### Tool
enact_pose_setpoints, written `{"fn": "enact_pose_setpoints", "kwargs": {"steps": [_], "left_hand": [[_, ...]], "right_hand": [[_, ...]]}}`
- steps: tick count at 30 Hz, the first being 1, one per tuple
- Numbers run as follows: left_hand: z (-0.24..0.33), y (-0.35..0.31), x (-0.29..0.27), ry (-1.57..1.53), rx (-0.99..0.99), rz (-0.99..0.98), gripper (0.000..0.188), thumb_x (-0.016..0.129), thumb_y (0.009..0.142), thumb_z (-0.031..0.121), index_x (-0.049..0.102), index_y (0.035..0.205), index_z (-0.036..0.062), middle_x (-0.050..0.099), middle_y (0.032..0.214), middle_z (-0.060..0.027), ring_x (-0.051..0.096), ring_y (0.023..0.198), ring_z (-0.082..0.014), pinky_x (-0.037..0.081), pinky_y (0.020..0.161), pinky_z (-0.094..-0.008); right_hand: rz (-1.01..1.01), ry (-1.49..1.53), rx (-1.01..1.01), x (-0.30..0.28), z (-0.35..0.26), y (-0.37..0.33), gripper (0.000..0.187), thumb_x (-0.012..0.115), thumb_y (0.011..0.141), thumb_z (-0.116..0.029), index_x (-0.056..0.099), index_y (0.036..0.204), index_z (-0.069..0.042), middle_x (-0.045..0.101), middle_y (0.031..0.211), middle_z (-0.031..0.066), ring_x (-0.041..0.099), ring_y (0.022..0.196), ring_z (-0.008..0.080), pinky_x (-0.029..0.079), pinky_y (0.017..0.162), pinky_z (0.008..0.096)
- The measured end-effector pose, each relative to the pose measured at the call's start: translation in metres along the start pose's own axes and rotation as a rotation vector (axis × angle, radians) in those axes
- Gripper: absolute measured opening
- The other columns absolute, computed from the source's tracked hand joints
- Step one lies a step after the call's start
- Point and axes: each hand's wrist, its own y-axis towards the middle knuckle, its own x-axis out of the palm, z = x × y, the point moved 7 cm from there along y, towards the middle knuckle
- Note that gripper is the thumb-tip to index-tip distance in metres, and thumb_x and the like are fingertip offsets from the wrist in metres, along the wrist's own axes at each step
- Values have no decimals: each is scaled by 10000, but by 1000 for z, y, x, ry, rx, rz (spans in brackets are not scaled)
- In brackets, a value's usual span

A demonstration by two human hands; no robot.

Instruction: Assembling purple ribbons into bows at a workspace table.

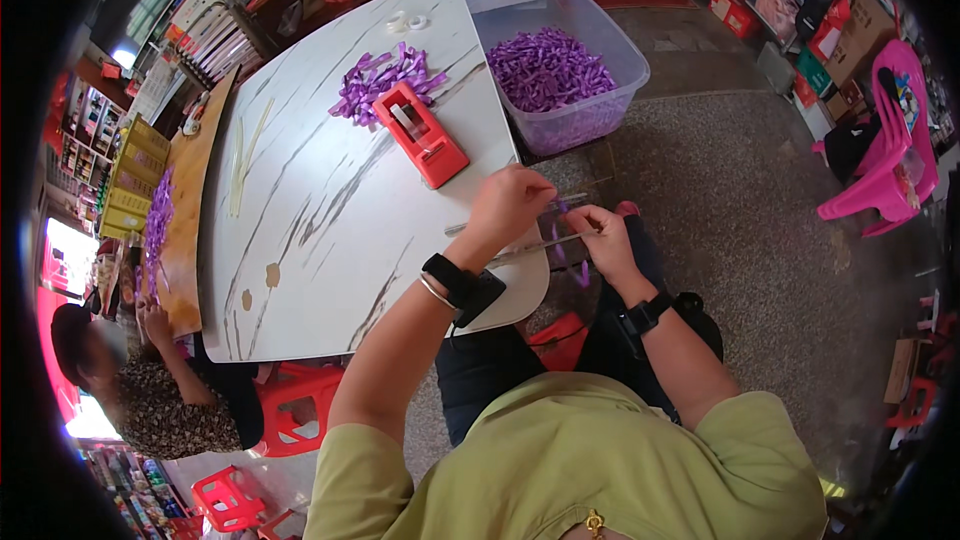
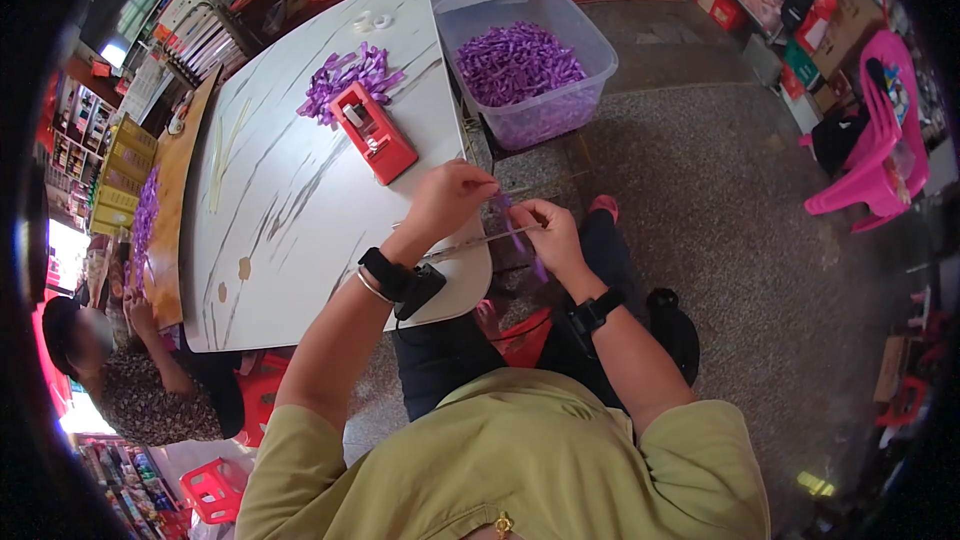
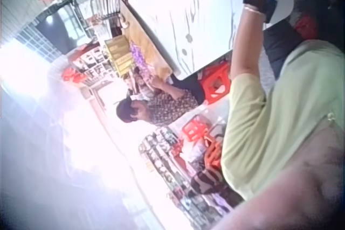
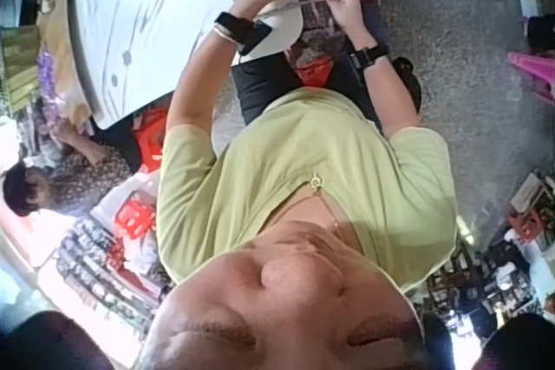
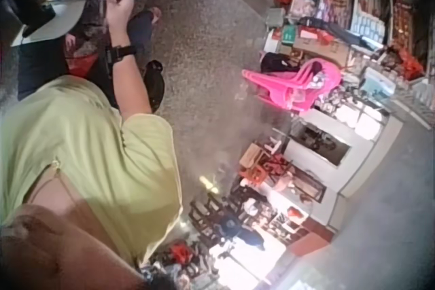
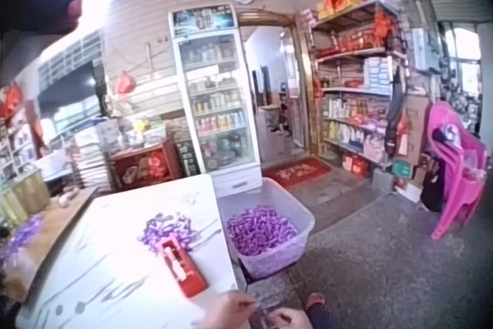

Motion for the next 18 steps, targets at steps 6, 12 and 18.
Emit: {"fn": "enact_pose_setpoints", "kwargs": {"steps": [6,12,18], "left_hand": [[0,0,3,1,3,-4,148,666,721,153,662,797,27,571,719,-109,572,635,-203,451,582,-297],[-3,2,5,72,29,-24,172,675,714,189,667,788,34,569,694,-109,561,611,-208,437,553,-309],[0,9,10,167,19,-109,239,672,702,280,670,746,45,566,634,-132,536,571,-242,397,515,-354]], "right_hand": [[40,-33,15,1,-1,-6,168,577,838,-153,631,869,3,585,711,-24,483,650,25,379,568,185],[99,28,1,5,-1,-9,166,583,831,-149,630,853,8,595,708,-5,495,653,41,391,579,199],[13,-122,-85,6,4,-24,163,550,844,-127,587,922,12,603,751,38,541,692,94,429,635,230]]}}
